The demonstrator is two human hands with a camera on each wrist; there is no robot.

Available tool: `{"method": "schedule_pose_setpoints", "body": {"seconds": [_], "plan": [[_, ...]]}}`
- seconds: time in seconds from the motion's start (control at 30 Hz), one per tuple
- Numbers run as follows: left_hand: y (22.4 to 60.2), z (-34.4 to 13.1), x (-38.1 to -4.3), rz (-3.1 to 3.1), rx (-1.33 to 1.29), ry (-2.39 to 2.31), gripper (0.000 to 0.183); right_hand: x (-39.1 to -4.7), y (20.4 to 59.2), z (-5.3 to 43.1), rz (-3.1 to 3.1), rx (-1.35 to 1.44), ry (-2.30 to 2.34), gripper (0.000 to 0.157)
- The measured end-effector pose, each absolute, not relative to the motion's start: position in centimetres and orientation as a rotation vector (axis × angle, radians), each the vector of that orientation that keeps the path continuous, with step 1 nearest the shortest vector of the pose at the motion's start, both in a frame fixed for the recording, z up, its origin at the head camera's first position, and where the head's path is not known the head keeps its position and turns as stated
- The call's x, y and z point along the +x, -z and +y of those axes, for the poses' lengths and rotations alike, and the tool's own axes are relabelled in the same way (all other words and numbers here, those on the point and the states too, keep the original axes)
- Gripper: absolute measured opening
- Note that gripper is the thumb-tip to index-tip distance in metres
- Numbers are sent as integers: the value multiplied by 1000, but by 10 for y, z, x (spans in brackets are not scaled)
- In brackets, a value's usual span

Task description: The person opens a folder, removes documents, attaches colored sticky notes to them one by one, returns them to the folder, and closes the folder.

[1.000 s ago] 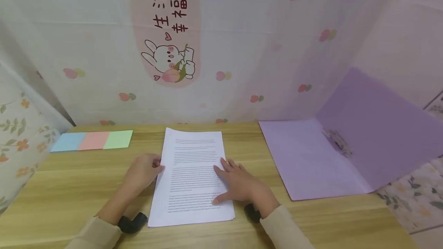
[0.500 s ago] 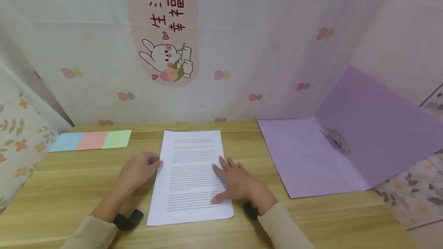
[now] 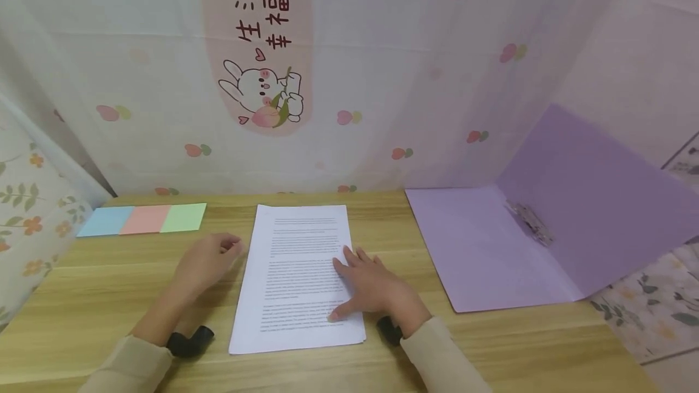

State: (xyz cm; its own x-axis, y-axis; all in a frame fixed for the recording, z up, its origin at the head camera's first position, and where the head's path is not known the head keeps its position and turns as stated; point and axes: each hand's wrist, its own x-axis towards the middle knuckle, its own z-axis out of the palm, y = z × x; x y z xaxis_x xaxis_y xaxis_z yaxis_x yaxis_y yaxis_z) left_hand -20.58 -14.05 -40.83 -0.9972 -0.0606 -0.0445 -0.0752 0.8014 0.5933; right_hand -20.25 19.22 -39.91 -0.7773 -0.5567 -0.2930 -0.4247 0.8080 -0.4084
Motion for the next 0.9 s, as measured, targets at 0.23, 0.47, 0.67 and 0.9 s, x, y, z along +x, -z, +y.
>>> {"method": "schedule_pose_setpoints", "body": {"seconds": [0.23,0.47,0.67,0.9], "plan": [[394,-161,-214,3016,-140,-902,42,-203,400,190,2603,-731,405,107],[391,-189,-228,3153,-162,-757,43,-204,398,190,2598,-740,404,108],[395,-201,-246,3155,-315,-595,49,-204,398,193,2590,-758,429,108],[389,-207,-259,3002,-462,-587,61,-203,398,192,2595,-755,424,109]]}}
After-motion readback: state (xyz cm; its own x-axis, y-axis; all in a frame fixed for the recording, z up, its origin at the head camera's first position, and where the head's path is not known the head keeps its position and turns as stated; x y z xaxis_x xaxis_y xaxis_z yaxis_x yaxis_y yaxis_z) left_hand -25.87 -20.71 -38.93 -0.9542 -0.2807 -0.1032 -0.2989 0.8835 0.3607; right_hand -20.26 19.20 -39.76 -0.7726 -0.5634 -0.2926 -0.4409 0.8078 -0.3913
